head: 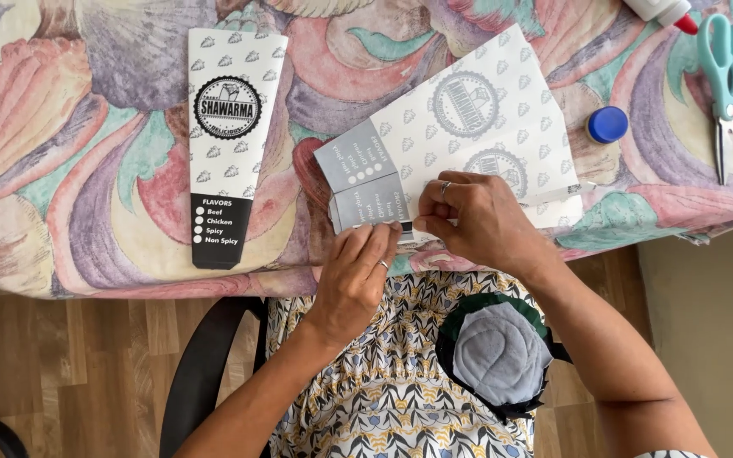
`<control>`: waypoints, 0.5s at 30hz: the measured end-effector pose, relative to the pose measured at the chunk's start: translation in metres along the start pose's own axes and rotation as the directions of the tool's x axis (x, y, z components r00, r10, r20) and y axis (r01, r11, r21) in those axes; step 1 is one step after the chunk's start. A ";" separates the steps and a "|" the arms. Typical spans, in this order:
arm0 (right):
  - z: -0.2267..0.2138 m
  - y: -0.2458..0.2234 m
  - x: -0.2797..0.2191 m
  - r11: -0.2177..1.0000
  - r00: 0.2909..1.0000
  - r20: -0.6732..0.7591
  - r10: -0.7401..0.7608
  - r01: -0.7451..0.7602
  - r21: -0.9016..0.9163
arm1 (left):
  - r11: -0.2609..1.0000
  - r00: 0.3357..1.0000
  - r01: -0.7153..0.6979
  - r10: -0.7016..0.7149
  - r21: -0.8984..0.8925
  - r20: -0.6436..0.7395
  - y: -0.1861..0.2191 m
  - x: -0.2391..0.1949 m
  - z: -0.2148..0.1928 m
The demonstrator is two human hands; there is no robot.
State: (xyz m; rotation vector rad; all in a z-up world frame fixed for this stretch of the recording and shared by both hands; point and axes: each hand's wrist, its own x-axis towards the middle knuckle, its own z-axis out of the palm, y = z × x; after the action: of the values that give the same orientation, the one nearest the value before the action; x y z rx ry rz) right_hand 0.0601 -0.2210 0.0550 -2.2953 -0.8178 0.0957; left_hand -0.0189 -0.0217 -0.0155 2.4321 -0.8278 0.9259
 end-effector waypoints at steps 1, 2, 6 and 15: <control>-0.001 0.000 -0.001 1.000 1.000 -0.003 0.007 -0.007 0.002 | 1.000 1.000 -0.004 0.004 -0.006 0.005 0.003 0.001 -0.004; -0.002 -0.001 -0.001 0.999 1.000 -0.011 -0.013 0.012 -0.031 | 0.998 0.998 -0.024 0.020 0.063 0.067 0.007 0.002 -0.007; -0.014 -0.008 -0.010 0.973 0.989 -0.008 -0.148 0.145 -0.179 | 0.985 0.975 -0.033 -0.005 0.167 0.223 0.009 -0.007 -0.012; -0.022 0.027 -0.042 0.972 0.954 -0.196 -0.227 0.209 -0.105 | 0.988 0.979 -0.021 -0.012 0.155 0.204 0.010 -0.005 -0.010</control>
State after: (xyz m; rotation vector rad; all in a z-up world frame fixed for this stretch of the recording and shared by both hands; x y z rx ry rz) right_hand 0.0474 -0.2738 0.0483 -2.2287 -0.9744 -0.2770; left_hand -0.0326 -0.0214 -0.0103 2.6980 -0.8592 0.7773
